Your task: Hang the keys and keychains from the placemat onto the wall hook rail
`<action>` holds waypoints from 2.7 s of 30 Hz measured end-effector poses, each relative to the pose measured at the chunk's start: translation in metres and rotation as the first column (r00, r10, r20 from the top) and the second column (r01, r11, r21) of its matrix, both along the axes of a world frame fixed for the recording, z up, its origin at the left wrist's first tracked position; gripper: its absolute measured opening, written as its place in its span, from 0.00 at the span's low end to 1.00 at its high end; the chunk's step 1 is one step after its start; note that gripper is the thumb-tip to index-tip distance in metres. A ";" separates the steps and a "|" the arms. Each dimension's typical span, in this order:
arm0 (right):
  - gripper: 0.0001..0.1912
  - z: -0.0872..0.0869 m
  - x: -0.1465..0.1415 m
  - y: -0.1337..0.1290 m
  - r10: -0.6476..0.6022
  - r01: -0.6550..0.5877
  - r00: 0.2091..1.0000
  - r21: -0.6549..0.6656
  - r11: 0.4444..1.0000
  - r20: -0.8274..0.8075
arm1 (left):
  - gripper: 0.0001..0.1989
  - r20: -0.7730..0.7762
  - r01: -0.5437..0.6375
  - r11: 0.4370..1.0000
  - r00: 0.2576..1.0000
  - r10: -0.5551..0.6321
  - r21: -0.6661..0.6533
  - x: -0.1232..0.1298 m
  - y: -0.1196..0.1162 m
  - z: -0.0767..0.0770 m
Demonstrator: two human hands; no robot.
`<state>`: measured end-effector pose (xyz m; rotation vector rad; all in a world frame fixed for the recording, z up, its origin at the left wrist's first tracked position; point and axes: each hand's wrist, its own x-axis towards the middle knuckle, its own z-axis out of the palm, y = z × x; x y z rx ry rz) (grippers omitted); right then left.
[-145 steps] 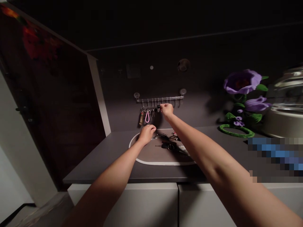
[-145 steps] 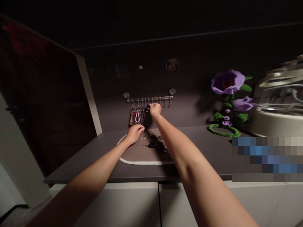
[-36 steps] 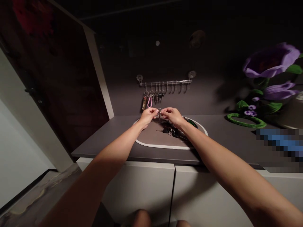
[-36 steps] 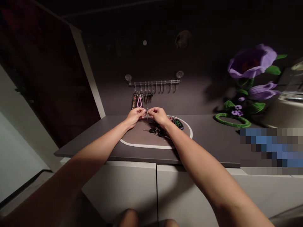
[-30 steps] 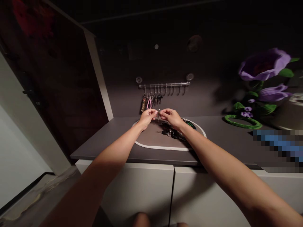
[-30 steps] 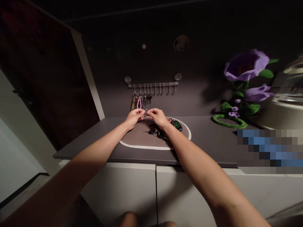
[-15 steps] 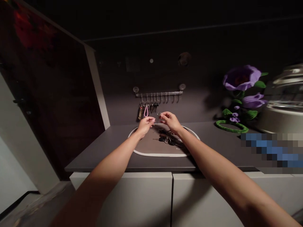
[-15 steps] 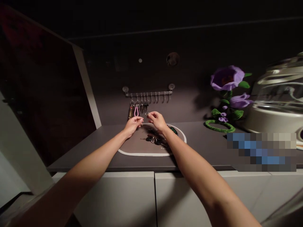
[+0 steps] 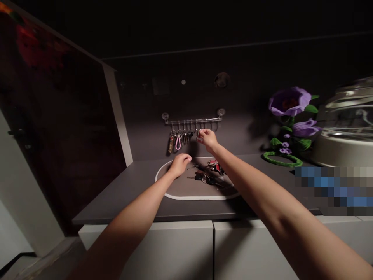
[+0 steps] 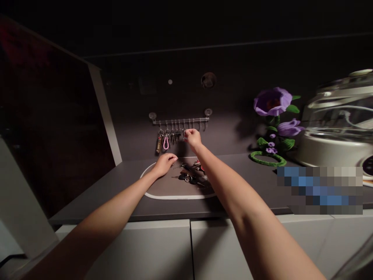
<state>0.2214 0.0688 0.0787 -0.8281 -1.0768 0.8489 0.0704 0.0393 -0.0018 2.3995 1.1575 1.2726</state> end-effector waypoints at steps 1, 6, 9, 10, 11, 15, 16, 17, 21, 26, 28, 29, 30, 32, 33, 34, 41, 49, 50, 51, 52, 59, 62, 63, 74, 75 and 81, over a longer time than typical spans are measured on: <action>0.04 0.002 -0.001 0.003 -0.019 0.019 1.000 0.001 1.000 -0.003 | 0.08 -0.017 -0.005 1.000 1.000 0.005 0.013 0.000 0.000 0.000; 0.04 0.009 -0.004 0.016 -0.067 0.067 0.998 -0.001 0.998 0.008 | 0.09 -0.092 -0.021 0.998 0.995 0.028 0.066 0.000 -0.002 0.000; 0.04 0.012 -0.006 0.021 -0.095 0.095 0.995 -0.025 0.995 -0.002 | 0.10 -0.117 -0.027 0.997 0.992 0.036 0.079 0.000 -0.003 0.001; 0.04 0.013 -0.006 0.023 -0.100 0.100 0.995 -0.035 0.994 -0.006 | 0.10 -0.123 -0.027 0.996 0.992 0.037 0.081 0.000 -0.003 0.001; 0.04 0.013 -0.006 0.024 -0.103 0.102 0.995 -0.045 0.994 -0.010 | 0.10 -0.127 -0.027 0.996 0.991 0.037 0.081 -0.001 -0.003 0.001; 0.04 0.010 -0.006 0.028 -0.101 0.100 0.995 -0.063 0.993 -0.018 | 0.10 -0.130 -0.034 0.997 0.991 0.043 0.071 -0.001 -0.003 0.001; 0.04 0.009 -0.006 0.028 -0.098 0.096 0.995 -0.065 0.993 -0.017 | 0.10 -0.130 -0.038 0.997 0.990 0.047 0.069 -0.001 -0.003 0.001; 0.04 0.008 -0.006 0.028 -0.094 0.093 0.995 -0.066 0.993 -0.016 | 0.10 -0.131 -0.042 0.997 0.990 0.051 0.069 0.000 -0.003 0.001; 0.03 0.001 -0.004 0.028 -0.097 0.096 0.995 -0.073 0.993 -0.002 | 0.10 -0.142 -0.045 0.996 0.988 0.056 0.078 -0.001 -0.003 0.001; 0.03 -0.004 -0.001 0.026 -0.110 0.111 0.994 -0.061 0.992 0.027 | 0.10 -0.148 -0.048 0.997 0.987 0.057 0.064 -0.001 -0.002 0.000; 0.04 -0.005 0.000 0.025 -0.115 0.117 0.993 -0.066 0.991 0.037 | 0.10 -0.143 -0.046 0.997 0.988 0.054 0.055 -0.001 -0.002 0.000; 0.04 -0.004 0.000 0.024 -0.115 0.117 0.993 -0.069 0.991 0.043 | 0.10 -0.143 -0.045 0.998 0.988 0.052 0.052 -0.001 -0.002 0.000; 0.05 -0.004 0.000 0.023 -0.110 0.113 0.993 -0.072 0.991 0.046 | 0.10 -0.145 -0.045 0.998 0.988 0.052 0.048 -0.001 -0.002 0.000; 0.05 -0.003 0.002 0.021 -0.088 0.092 0.995 -0.081 0.992 0.045 | 0.10 -0.152 -0.048 0.998 0.987 0.054 0.042 0.000 -0.002 0.001; 0.05 -0.003 0.002 0.020 -0.074 0.078 0.996 -0.088 0.993 0.040 | 0.10 -0.156 -0.050 0.998 0.986 0.056 0.041 0.000 -0.002 0.001; 0.05 -0.003 0.003 0.018 -0.062 0.066 0.997 -0.094 0.993 0.037 | 0.10 -0.158 -0.052 0.998 0.986 0.058 0.041 0.000 -0.002 0.001; 0.03 -0.004 0.007 0.004 -0.048 0.057 0.996 -0.127 0.990 0.078 | 0.10 -0.182 -0.046 0.998 0.982 0.054 0.050 -0.001 -0.003 0.001; 0.02 -0.016 0.016 -0.024 -0.049 0.080 0.968 -0.119 0.990 0.247 | 0.09 -0.200 -0.025 0.999 0.979 0.032 0.037 -0.002 -0.004 0.000; 0.03 -0.019 0.017 -0.027 -0.046 0.081 0.952 -0.105 0.991 0.302 | 0.09 -0.208 -0.023 0.999 0.978 0.029 0.034 -0.002 -0.004 0.000; 0.03 -0.023 0.018 -0.030 -0.047 0.084 0.928 -0.085 0.993 0.369 | 0.09 -0.217 -0.020 0.999 0.976 0.026 0.031 -0.002 -0.004 0.000; 0.03 -0.027 0.019 -0.032 -0.057 0.093 0.892 -0.059 0.994 0.449 | 0.09 -0.228 -0.016 0.999 0.973 0.022 0.029 -0.002 -0.004 -0.001; 0.07 -0.051 0.031 -0.053 -0.203 0.162 0.405 0.148 0.976 0.891 | 0.11 -0.327 0.018 0.999 0.945 -0.003 0.043 0.002 -0.003 -0.004; 0.10 -0.058 0.036 -0.057 -0.200 0.158 0.287 0.160 0.974 0.937 | 0.11 -0.351 0.025 0.999 0.936 -0.006 0.048 0.004 -0.002 -0.005; 0.10 -0.060 0.038 -0.057 -0.194 0.156 0.263 0.157 0.975 0.945 | 0.11 -0.354 0.025 0.998 0.935 -0.006 0.050 0.004 -0.002 -0.005; 0.11 -0.073 0.041 -0.054 -0.147 0.109 0.134 0.133 0.985 0.980 | 0.11 -0.417 -0.012 0.998 0.908 0.035 0.059 0.006 -0.002 -0.006; 0.11 -0.073 0.041 -0.054 -0.138 0.113 0.125 0.124 0.986 0.982 | 0.11 -0.422 -0.012 0.998 0.906 0.039 0.067 0.006 -0.001 -0.006; 0.11 -0.074 0.037 -0.054 -0.112 0.118 0.070 0.103 0.988 0.991 | 0.11 -0.450 0.023 0.993 0.892 0.032 0.116 0.007 0.002 -0.008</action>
